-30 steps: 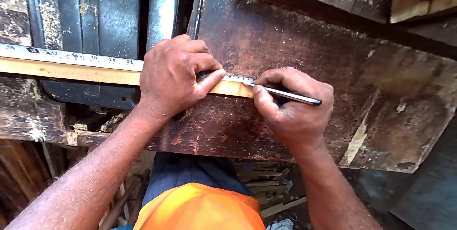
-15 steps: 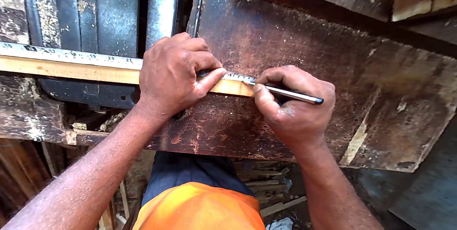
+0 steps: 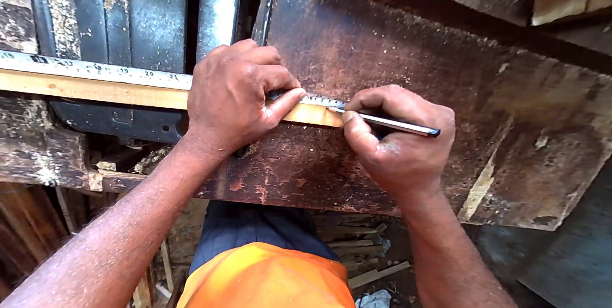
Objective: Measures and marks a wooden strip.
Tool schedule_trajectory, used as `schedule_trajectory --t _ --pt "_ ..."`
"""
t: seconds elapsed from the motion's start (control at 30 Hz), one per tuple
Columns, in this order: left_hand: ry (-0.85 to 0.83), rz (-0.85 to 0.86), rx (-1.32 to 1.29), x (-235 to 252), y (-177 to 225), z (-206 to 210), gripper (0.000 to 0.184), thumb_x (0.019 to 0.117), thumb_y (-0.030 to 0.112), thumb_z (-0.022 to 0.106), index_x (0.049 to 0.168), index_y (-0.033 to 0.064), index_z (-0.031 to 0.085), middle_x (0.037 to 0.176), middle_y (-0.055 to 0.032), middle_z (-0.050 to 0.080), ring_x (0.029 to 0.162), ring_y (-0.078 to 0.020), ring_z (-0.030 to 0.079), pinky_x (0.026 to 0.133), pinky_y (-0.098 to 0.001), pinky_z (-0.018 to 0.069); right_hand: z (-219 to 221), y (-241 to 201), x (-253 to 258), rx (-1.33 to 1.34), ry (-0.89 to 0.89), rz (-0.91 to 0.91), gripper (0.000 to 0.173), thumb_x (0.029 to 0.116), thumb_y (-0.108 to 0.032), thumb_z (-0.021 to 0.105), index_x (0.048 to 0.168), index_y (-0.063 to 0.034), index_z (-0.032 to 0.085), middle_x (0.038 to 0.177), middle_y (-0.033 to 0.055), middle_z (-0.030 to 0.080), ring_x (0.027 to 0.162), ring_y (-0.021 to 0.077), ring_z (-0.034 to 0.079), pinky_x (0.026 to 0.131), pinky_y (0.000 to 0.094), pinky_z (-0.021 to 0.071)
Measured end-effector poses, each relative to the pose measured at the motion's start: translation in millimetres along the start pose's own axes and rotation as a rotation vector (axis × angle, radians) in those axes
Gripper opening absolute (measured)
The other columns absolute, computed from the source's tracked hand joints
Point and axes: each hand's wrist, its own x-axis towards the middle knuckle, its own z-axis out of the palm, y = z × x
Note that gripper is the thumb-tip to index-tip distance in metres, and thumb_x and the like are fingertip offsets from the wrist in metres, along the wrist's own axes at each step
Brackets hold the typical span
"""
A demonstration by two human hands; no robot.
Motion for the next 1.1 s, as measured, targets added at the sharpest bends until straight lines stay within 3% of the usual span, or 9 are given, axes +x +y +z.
schedule_trajectory --t 0.97,1.1 --pt "0.013 0.013 0.012 1.0 0.4 -0.9 0.025 0.098 0.046 0.063 0.096 0.0292 0.081 0.1 0.0047 0.076 0.094 -0.0157 0.068 0.079 -0.0395 0.0498 -2.6 0.7 2.2 0.009 -0.02 -0.016 0.008 0.0891 -0.009 0.066 0.092 -0.0056 0.073 0.082 -0.0002 0.07 0.066 -0.0009 0.06 0.055 0.0162 0.0486" --pt "0.011 0.016 0.015 1.1 0.3 -1.8 0.025 0.0979 0.047 0.063 0.096 0.0298 0.081 0.099 0.0054 0.076 0.093 -0.0156 0.068 0.079 -0.0398 0.0501 -2.1 3.6 0.6 0.189 0.055 0.005 0.008 0.0907 -0.007 0.063 0.095 -0.0032 0.069 0.079 0.0 0.068 0.061 0.0025 0.06 0.05 0.0199 0.0493"
